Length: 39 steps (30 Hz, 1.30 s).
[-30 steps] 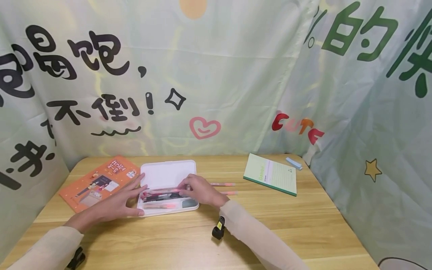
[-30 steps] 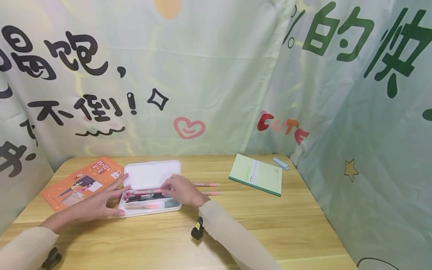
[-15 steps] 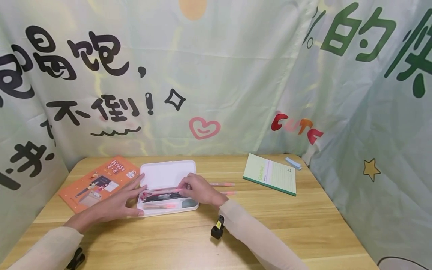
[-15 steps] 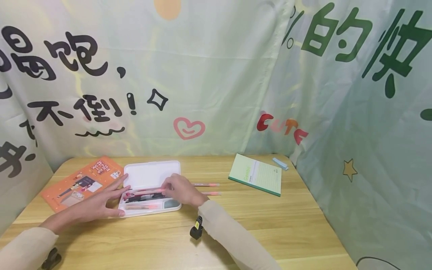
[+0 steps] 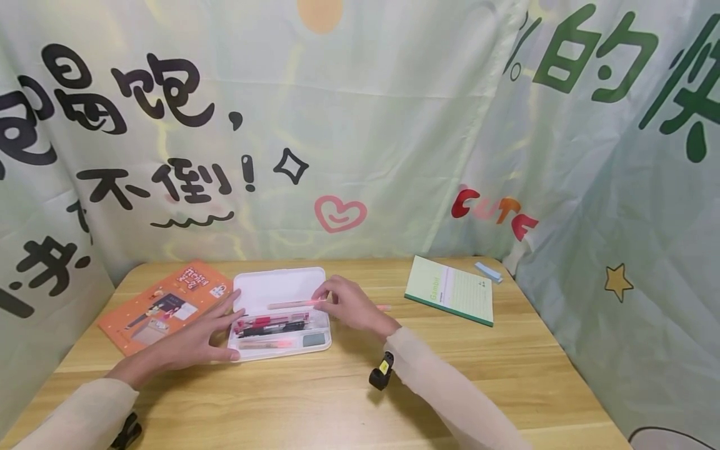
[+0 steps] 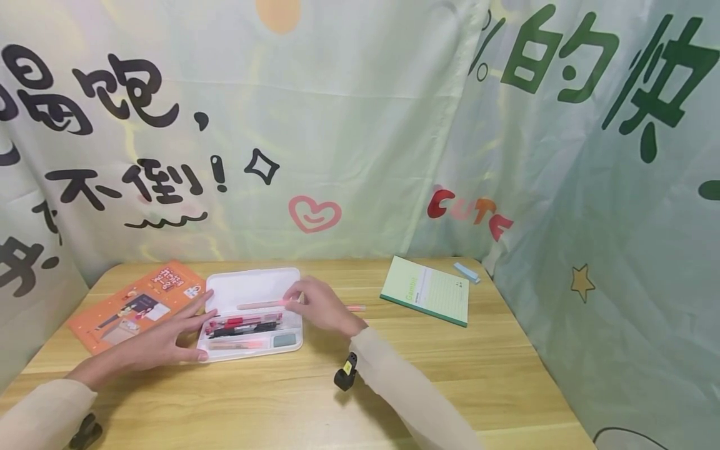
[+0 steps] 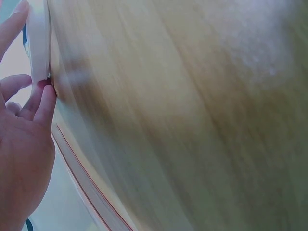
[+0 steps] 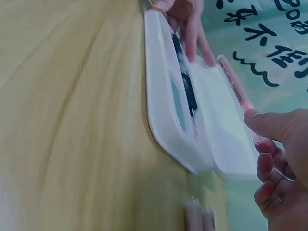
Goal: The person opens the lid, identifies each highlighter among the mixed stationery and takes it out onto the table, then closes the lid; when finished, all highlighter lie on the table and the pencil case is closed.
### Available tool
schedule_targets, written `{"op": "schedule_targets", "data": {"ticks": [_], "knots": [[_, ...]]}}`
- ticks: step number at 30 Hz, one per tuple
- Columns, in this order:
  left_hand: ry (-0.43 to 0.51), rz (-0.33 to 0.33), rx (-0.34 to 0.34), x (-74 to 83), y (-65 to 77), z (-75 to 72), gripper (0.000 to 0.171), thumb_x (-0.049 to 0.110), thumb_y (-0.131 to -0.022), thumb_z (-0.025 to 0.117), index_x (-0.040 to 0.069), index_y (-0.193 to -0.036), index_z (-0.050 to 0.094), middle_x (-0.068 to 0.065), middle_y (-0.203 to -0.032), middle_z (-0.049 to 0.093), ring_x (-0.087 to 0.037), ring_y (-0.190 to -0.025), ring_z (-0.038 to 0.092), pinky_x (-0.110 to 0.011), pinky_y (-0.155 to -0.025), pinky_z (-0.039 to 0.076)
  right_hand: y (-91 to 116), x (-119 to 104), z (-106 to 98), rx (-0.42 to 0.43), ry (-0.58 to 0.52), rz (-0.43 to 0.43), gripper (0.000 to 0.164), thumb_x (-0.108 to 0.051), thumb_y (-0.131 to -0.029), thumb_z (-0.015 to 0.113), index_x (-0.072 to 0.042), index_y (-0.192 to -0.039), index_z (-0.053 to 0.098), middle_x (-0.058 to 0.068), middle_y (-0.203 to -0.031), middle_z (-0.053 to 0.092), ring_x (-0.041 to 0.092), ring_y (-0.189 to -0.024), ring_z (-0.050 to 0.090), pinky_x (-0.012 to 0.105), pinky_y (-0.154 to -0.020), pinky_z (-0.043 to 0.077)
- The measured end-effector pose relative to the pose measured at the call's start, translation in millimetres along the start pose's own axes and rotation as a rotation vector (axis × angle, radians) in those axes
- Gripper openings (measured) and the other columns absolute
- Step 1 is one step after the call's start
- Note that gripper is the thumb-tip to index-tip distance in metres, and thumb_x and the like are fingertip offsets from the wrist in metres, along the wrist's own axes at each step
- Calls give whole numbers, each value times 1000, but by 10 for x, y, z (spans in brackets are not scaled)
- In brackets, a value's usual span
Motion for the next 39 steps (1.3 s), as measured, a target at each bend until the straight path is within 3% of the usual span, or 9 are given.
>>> {"op": "schedule_targets", "data": {"ticks": [7, 16, 26, 39], "knots": [[-5, -18, -3, -3, -13, 10, 98, 53, -92, 84, 6, -167, 42, -17, -185, -2, -57, -166, -2, -86, -122, 17, 197, 145, -361, 63, 21, 14, 9, -17, -105, 75, -14, -113, 79, -1, -106, 70, 14, -87, 58, 25, -77, 49], [-12, -18, -6, -16, -16, 19, 97, 53, -92, 84, 7, -167, 43, -18, -185, -1, -57, -166, -1, -86, -121, 18, 618, 330, -733, 103, 43, 79, 8, -20, -104, 77, -15, -110, 78, 0, -104, 67, 14, -85, 57, 25, -73, 48], [-23, -30, -6, -40, -7, 22, 98, 55, -92, 84, 8, -167, 43, -17, -185, -1, -57, -166, 0, -85, -122, 19, 1095, 564, -686, 68, 13, 84, 7, -18, -104, 76, -17, -110, 78, -2, -99, 63, 9, -79, 52, 22, -64, 45], [-18, -20, -9, -16, -14, 13, 97, 53, -92, 84, 7, -167, 43, -17, -185, -1, -57, -166, 0, -86, -121, 18, 1342, 866, -544, 76, -31, 140, 11, -21, -101, 79, -20, -112, 80, -5, -98, 66, 9, -80, 53, 22, -67, 47]]}}
Point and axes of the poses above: each hand's wrist, its own y-axis away from the middle knuckle, its own z-axis out of the palm, x = y × z, the point moved 9 cm from there along -y, towards the middle knuckle
